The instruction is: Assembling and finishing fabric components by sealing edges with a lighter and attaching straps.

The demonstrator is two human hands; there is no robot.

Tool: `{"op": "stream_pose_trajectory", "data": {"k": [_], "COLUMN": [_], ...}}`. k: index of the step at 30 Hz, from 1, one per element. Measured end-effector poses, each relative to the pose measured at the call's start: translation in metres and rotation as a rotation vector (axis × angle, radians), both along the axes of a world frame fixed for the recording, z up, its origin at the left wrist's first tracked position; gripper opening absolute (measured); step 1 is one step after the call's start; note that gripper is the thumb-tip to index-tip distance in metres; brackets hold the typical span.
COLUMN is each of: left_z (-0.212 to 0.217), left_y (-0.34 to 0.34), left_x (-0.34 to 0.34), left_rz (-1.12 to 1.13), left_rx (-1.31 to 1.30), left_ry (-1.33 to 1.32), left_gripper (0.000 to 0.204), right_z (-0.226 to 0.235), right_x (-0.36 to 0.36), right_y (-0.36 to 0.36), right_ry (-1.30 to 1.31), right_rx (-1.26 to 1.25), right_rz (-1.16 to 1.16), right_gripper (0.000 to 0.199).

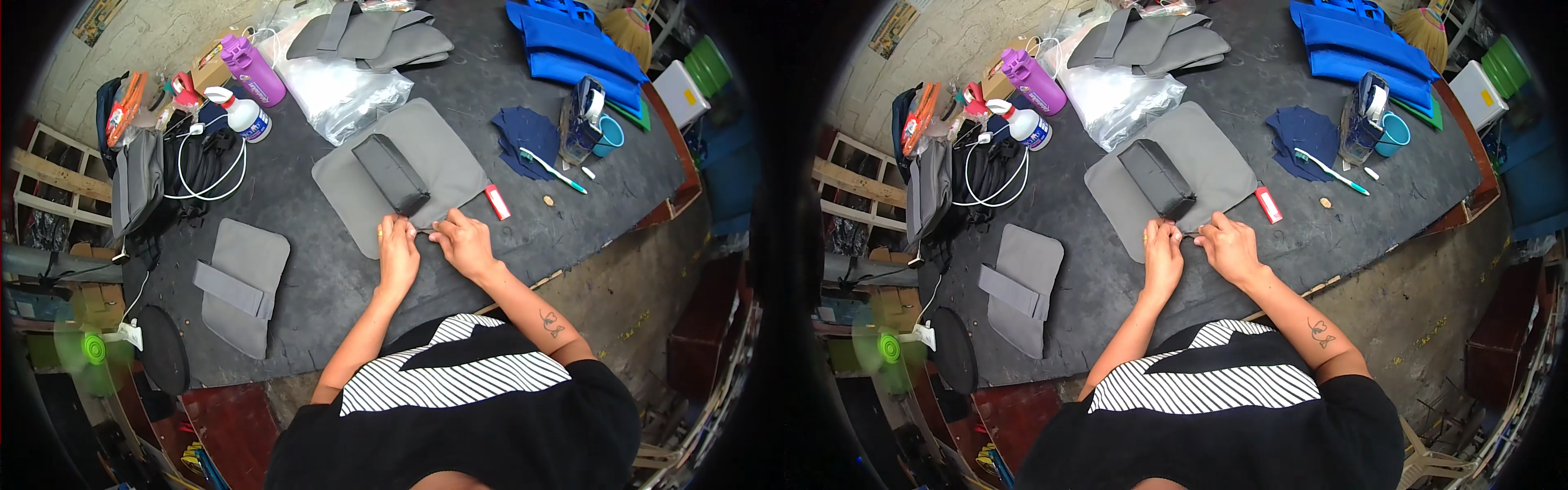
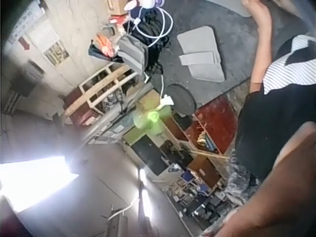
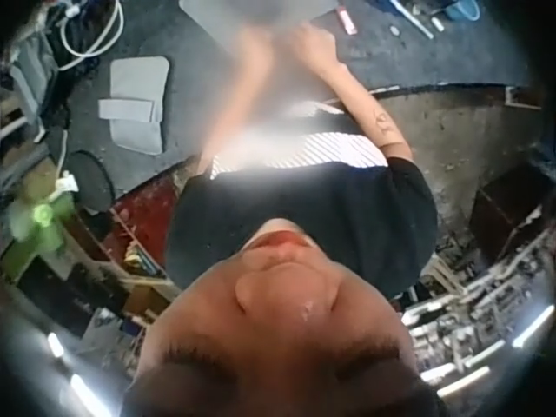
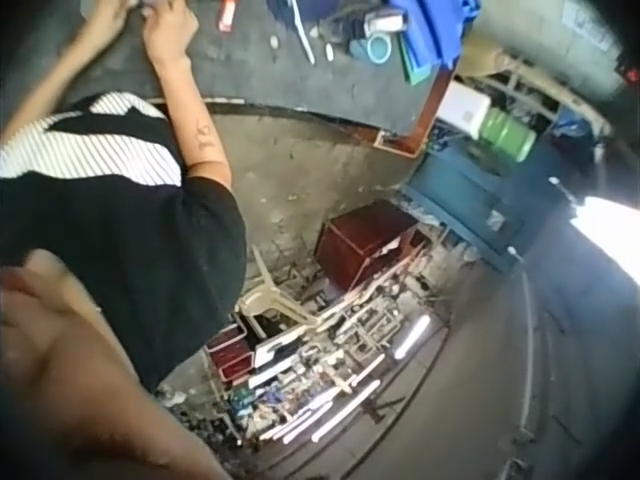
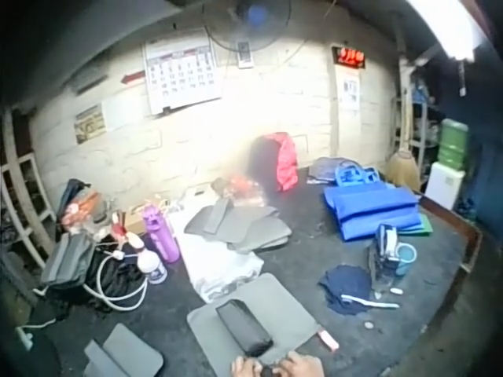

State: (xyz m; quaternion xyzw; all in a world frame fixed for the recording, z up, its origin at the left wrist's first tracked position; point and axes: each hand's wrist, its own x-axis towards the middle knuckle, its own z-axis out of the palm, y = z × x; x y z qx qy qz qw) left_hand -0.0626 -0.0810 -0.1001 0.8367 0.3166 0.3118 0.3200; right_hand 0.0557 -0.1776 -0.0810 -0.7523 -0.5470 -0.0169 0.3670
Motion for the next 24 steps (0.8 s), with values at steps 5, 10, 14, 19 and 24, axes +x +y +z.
{"op": "stream_pose_trajectory", "data": {"k": [5, 10, 14, 19, 24], "left_z": [-0.003, -0.002, 0.003, 0.004, -0.004], "left_y": [0.001, -0.001, -0.004, -0.002, 0.001], "left_x": [0.001, 0.001, 0.001, 0.005, 0.008], "left_rz": [0.001, -0.004, 0.039, -0.039, -0.016], "left_rx": [-0.025, -0.019, -0.003, 0.224, 0.155], "left_ry": [-0.010, -0.013, -0.133, 0.036, -0.036], "left_gripper": [0.005, 0.005, 0.005, 0.009, 0.006], "right_z": [0.009, 0.003, 0.006, 0.006, 0.004], "right_x": [0.000, -0.003, 0.000, 0.001, -0.005], "right_y": [-0.005, -0.001, -0.007, -0.011, -0.008], "right_ry": [-0.008, -0.016, 0.005, -0.030, -0.046], "right_rx": [-0.005, 0.010, -0.008, -0.075, -0.059], "right_rz": [0.005, -0.002, -0.033, -0.087, -0.101], "right_gripper": [0.016, 0.015, 0.013, 0.014, 0.016]}}
